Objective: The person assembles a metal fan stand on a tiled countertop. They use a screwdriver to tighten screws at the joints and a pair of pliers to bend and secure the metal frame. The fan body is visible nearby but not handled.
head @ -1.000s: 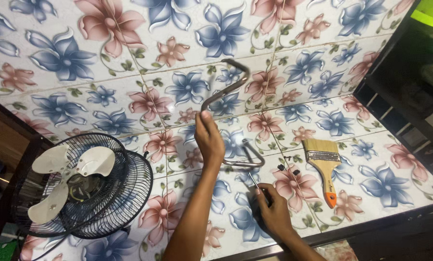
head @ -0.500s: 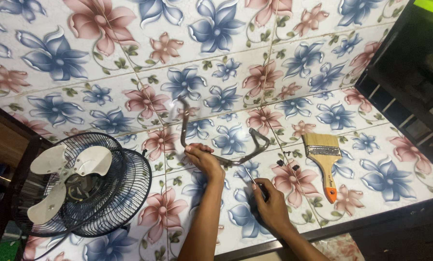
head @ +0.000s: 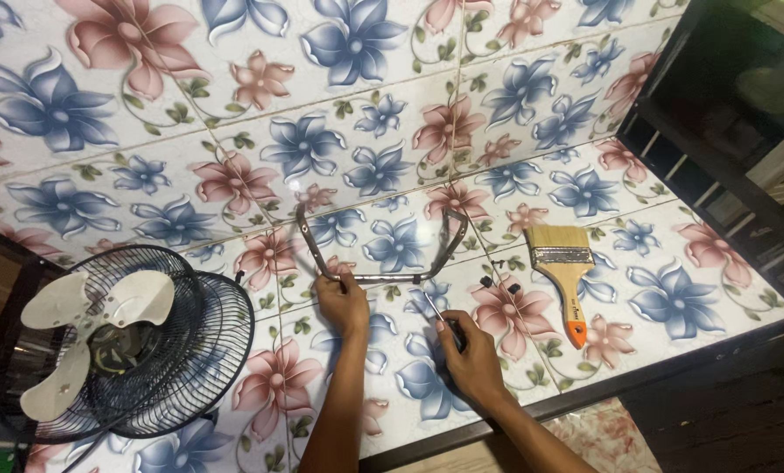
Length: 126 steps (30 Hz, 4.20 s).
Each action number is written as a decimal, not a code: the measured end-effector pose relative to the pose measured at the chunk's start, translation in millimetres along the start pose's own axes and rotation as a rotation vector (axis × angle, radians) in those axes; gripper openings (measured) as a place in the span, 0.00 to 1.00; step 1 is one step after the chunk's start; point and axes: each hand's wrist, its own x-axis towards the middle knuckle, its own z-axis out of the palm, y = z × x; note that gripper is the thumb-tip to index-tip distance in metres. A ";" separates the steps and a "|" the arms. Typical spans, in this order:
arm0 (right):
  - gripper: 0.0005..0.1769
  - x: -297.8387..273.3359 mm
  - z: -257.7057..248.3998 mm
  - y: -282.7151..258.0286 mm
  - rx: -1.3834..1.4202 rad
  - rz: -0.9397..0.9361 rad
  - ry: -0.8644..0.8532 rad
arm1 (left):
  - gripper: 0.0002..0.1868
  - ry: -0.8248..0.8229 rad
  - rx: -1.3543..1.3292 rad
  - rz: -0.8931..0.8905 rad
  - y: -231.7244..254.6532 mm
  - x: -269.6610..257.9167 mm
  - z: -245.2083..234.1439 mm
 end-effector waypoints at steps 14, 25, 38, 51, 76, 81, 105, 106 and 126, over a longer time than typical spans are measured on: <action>0.15 1.1 -1.2 1.0 0.011 -0.050 0.018 | 0.25 -0.226 0.920 0.250 44.4 -15.0 -30.9; 0.16 3.4 1.7 17.5 0.088 -0.004 0.195 | 0.33 -0.677 1.478 0.029 98.5 -34.2 -30.4; 0.14 6.4 4.4 27.7 0.228 -0.092 0.555 | 0.23 -1.149 0.861 0.901 62.0 -90.1 90.8; 0.14 6.9 7.2 31.3 0.121 -0.113 0.503 | 0.08 -0.899 0.653 0.539 68.6 -91.5 27.8; 0.12 8.5 12.0 36.3 0.042 -0.136 0.378 | 0.13 -0.207 0.431 0.685 131.5 21.0 -75.9; 0.11 8.4 10.9 36.4 -0.009 -0.198 0.377 | 0.13 -0.197 0.487 0.728 125.9 17.3 -72.4; 0.13 9.0 13.1 38.8 0.022 -0.163 0.333 | 0.17 -0.318 -0.010 0.363 75.7 13.1 -62.2; 0.13 10.0 13.2 38.7 0.033 -0.167 0.330 | 0.15 -0.305 -0.019 0.401 72.6 12.1 -61.6; 0.16 9.9 14.2 39.6 -0.044 -0.166 0.309 | 0.11 -0.400 0.041 0.417 90.2 3.4 -76.6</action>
